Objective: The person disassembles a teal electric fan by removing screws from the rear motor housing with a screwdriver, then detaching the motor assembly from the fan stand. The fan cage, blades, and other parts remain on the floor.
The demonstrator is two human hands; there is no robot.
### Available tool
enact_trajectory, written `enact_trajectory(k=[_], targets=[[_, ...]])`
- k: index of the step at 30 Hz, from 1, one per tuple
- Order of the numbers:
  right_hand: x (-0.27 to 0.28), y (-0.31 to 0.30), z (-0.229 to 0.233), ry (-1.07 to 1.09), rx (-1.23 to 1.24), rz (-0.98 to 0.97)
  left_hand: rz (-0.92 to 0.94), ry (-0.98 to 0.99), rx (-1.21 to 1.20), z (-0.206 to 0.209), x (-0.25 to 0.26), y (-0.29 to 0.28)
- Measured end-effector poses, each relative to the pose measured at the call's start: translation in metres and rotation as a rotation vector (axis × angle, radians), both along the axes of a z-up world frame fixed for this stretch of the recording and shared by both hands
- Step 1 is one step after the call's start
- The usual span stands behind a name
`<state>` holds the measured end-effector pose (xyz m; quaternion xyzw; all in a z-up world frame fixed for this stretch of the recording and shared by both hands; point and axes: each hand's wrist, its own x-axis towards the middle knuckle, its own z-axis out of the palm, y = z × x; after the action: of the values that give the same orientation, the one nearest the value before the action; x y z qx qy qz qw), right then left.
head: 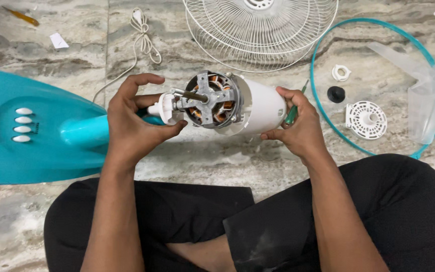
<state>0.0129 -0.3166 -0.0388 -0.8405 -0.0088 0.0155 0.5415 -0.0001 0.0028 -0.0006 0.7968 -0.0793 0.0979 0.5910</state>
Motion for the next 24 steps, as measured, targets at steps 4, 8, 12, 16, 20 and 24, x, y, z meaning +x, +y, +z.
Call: enact_trajectory(k=[4, 8, 12, 16, 20, 24], targets=[[-0.001, 0.0, 0.005, 0.038, -0.044, -0.052, 0.016, -0.014, 0.024, -0.002, 0.001, 0.0], [-0.002, -0.008, 0.013, 0.104, -0.317, -0.152, 0.016, -0.028, 0.011, -0.004, 0.002, -0.002], [-0.008, -0.025, 0.021, 0.042, -0.422, -0.202, 0.03, -0.016, 0.018, -0.006, 0.001, -0.008], [-0.012, -0.041, 0.031, -0.052, -0.463, -0.237, 0.099, 0.051, 0.1, -0.005, 0.003, -0.016], [-0.015, -0.05, 0.035, -0.038, -0.392, -0.291, 0.162, 0.087, 0.218, -0.006, 0.005, -0.025], [-0.015, -0.053, 0.032, -0.076, -0.294, -0.275, 0.18, 0.107, 0.295, -0.009, 0.009, -0.032]])
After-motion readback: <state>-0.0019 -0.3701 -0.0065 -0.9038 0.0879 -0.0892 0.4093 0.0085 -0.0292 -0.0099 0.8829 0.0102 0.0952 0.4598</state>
